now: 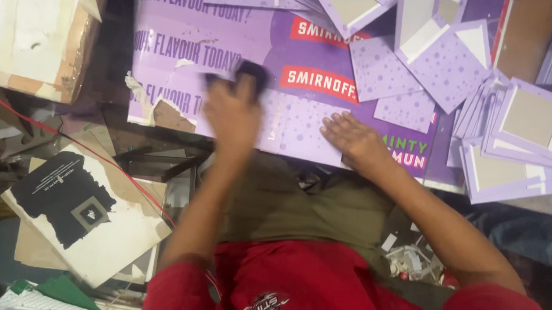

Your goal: The person sits on the floor and repeatedly picks up purple paper sheets, wipes them with a dark cloth, and stacks them into neat piles on a low table. The person occasionally adjusts the stacks and hands a bundle to a coworker.

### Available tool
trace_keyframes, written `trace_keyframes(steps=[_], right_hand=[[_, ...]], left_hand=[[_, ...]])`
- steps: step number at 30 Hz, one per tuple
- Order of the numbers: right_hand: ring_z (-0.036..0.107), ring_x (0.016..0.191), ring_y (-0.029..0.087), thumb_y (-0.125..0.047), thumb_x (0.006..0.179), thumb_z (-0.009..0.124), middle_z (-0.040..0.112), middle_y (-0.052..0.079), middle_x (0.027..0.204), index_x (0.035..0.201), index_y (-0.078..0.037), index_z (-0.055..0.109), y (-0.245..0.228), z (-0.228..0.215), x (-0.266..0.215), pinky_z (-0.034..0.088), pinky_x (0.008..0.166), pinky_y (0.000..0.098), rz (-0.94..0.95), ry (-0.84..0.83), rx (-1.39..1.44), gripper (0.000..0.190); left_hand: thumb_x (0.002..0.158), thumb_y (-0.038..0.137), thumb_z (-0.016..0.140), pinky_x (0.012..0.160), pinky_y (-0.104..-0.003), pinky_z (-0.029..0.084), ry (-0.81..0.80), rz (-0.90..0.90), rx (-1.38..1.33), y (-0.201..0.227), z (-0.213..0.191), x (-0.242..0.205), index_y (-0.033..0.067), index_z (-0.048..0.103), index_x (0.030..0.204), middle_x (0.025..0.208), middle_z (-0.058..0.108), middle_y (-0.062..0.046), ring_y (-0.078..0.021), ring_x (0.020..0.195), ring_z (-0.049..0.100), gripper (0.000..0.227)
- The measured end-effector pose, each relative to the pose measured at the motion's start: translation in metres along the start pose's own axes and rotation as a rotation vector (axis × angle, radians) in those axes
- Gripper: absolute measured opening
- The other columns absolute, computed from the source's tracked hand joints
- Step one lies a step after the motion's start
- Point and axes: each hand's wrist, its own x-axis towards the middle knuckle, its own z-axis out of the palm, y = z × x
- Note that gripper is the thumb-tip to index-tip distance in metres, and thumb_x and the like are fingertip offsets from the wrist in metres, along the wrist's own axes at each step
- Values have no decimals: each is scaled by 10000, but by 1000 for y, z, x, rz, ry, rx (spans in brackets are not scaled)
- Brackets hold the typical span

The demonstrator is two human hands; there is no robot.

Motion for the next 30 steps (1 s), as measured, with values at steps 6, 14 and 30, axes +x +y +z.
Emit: trace_keyframes(steps=[6, 14, 30], right_hand=[[623, 1297, 343, 95, 650, 641, 669, 174, 1345, 1281, -9, 664, 9, 3, 5, 444, 1169, 465, -15, -20, -38, 640], [714, 1152, 351, 112, 636, 621, 756, 196, 1196, 1185, 17, 734, 4, -11, 10, 522, 1072, 463, -88, 125, -49, 569], [768, 869, 228, 5, 978, 828, 762, 125, 1068, 1247, -16, 596, 187, -92, 132, 604, 659, 313, 465, 780, 470, 356]], left_hand=[[942, 98, 637, 965, -558, 425, -43, -1, -85, 51, -34, 22, 39, 661, 1204, 1026, 633, -194, -400, 990, 591, 269], [937, 180, 689, 753, -575, 472, 26, -124, 96, -33, -43, 23, 131, 658, 1298, 1045, 596, -235, -425, 1004, 577, 365], [951, 299, 764, 902, -545, 400, 117, -120, 44, -101, -53, 40, 102, 649, 1353, 1185, 489, -237, -427, 1103, 461, 462]])
